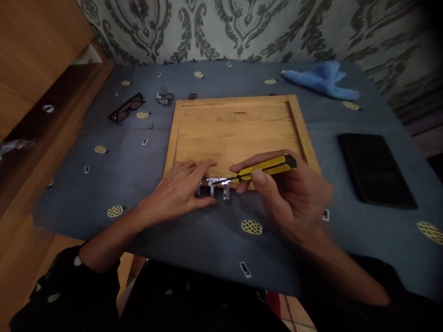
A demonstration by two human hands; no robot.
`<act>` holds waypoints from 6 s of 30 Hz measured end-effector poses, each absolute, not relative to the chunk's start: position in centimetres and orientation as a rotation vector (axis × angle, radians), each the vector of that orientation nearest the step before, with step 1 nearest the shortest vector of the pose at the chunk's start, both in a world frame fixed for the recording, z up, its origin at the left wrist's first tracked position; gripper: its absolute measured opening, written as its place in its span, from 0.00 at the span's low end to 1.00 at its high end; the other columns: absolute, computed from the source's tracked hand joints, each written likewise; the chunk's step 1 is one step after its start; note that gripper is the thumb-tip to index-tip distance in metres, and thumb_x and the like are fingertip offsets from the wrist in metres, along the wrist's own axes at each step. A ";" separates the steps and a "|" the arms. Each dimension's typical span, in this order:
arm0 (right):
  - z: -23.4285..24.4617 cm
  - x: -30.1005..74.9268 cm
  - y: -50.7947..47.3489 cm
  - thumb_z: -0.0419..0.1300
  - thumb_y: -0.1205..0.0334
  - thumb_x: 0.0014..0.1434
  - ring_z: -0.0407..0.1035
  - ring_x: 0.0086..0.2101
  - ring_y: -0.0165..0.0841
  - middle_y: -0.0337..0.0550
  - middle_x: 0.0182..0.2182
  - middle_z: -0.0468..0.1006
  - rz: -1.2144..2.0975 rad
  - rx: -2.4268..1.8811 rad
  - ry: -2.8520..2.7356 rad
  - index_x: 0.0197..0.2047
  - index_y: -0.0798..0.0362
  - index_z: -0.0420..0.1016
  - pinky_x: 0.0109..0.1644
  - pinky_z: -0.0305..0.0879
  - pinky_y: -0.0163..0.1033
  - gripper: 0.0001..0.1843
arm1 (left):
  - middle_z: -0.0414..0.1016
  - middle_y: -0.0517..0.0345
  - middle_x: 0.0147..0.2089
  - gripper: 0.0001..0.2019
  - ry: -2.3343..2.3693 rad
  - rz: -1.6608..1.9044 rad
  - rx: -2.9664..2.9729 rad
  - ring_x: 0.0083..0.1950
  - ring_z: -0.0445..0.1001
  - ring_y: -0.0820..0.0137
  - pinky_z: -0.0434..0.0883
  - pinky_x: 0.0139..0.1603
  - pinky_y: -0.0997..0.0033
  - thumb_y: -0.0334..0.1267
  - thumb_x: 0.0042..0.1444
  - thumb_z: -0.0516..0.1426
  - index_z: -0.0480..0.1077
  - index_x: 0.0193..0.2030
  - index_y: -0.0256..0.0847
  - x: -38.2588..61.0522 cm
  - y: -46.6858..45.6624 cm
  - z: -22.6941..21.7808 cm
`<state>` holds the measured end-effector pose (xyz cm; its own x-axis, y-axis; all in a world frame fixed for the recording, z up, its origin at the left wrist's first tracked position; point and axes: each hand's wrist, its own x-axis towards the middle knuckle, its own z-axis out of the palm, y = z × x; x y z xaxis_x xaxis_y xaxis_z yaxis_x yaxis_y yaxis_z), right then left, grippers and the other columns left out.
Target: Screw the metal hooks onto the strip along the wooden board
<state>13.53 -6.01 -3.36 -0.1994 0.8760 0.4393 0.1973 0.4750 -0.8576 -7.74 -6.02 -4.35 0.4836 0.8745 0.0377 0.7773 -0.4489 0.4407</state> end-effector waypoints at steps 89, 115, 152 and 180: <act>-4.6 14.7 -6.1 0.60 0.64 0.67 0.77 0.48 0.39 0.46 0.47 0.80 0.572 -0.834 -1.939 0.50 0.45 0.75 0.54 0.76 0.50 0.09 | 0.79 0.50 0.52 0.30 1.478 0.421 2.336 0.58 0.74 0.55 0.68 0.60 0.50 0.45 0.59 0.62 0.58 0.64 0.42 -7.2 -7.1 -5.0; -4.2 13.3 -6.2 0.60 0.51 0.68 0.74 0.29 0.29 0.37 0.33 0.78 0.963 -0.922 -1.598 0.43 0.48 0.72 0.37 0.75 0.39 0.10 | 0.79 0.51 0.52 0.32 1.457 0.423 2.404 0.55 0.77 0.57 0.70 0.57 0.54 0.46 0.56 0.65 0.58 0.63 0.42 -7.3 -6.8 -4.9; -3.8 12.2 -4.6 0.59 0.52 0.68 0.72 0.29 0.31 0.36 0.29 0.74 0.894 -0.917 -1.816 0.38 0.48 0.71 0.34 0.70 0.38 0.10 | 0.78 0.50 0.51 0.25 1.434 0.428 2.439 0.53 0.77 0.57 0.72 0.51 0.54 0.46 0.59 0.62 0.62 0.59 0.41 -7.4 -6.7 -4.7; -3.0 11.1 -4.1 0.56 0.56 0.68 0.64 0.25 0.27 0.35 0.26 0.72 0.812 -0.771 -1.980 0.39 0.56 0.74 0.32 0.59 0.35 0.12 | 0.77 0.64 0.34 0.03 1.054 1.218 2.468 0.36 0.75 0.75 0.74 0.38 0.71 0.32 0.59 0.62 0.73 0.38 0.43 -5.1 -5.2 2.9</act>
